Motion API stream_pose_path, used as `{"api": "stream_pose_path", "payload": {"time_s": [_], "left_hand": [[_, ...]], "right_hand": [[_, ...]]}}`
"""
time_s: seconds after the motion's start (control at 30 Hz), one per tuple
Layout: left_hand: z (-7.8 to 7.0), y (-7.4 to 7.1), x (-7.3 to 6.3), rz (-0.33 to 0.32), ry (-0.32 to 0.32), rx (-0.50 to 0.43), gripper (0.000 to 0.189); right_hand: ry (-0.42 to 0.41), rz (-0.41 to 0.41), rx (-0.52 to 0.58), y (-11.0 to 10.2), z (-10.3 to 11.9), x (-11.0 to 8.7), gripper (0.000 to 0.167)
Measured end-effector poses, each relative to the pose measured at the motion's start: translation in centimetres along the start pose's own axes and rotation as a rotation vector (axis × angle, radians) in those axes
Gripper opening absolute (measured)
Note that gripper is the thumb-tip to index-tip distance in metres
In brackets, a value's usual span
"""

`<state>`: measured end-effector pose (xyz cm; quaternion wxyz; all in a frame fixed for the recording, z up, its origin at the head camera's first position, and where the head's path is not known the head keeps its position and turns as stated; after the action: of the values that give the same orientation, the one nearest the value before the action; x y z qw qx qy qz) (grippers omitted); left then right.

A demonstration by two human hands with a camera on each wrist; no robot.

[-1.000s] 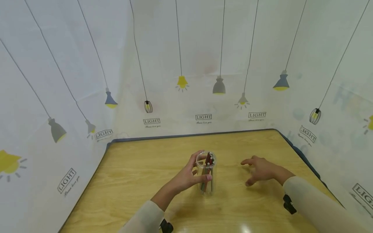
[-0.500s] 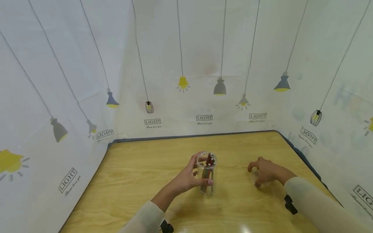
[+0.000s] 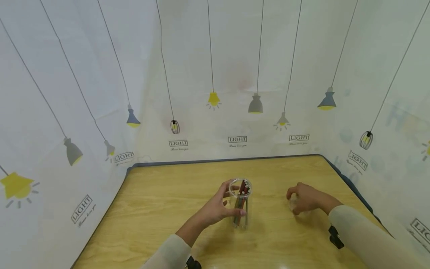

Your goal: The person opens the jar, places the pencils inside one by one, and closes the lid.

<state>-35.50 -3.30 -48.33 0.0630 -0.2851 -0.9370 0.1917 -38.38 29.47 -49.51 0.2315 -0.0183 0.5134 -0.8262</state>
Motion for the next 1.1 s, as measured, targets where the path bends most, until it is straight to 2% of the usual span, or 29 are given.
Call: {"api": "stream_pose_path", "payload": {"time_s": [0.3, 0.4, 0.6, 0.9, 1.1], "left_hand": [[0.2, 0.2, 0.2, -0.002, -0.005, 0.017, 0.099], [0.3, 0.2, 0.2, -0.002, -0.012, 0.022, 0.100], [0.1, 0.0, 0.1, -0.005, -0.021, 0.031, 0.096], [0.2, 0.0, 0.0, -0.008, -0.057, -0.003, 0.081], [0.4, 0.1, -0.1, -0.008, -0.054, -0.006, 0.079]], "right_hand": [[-0.057, -0.035, 0.040, -1.2, 1.8, 0.3, 0.049], [-0.063, -0.046, 0.078, -1.6, 2.7, 0.4, 0.051], [-0.126, -0.090, 0.137, -3.0, 5.2, 0.6, 0.057], [-0.206, -0.168, 0.123, -5.5, 9.1, 0.6, 0.068], [-0.246, -0.213, 0.102, -6.4, 10.6, 0.5, 0.072]]}}
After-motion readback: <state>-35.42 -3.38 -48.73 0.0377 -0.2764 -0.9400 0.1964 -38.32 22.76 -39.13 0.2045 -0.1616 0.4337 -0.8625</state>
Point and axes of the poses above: each hand's wrist, its own x-axis towards the middle knuckle, its own y-axis out of the palm, z = x × y, the point moved 6 cm from there along x, towards the middle knuckle, and after that the axes turned 5 degrees about x, right-handed, at the moved point
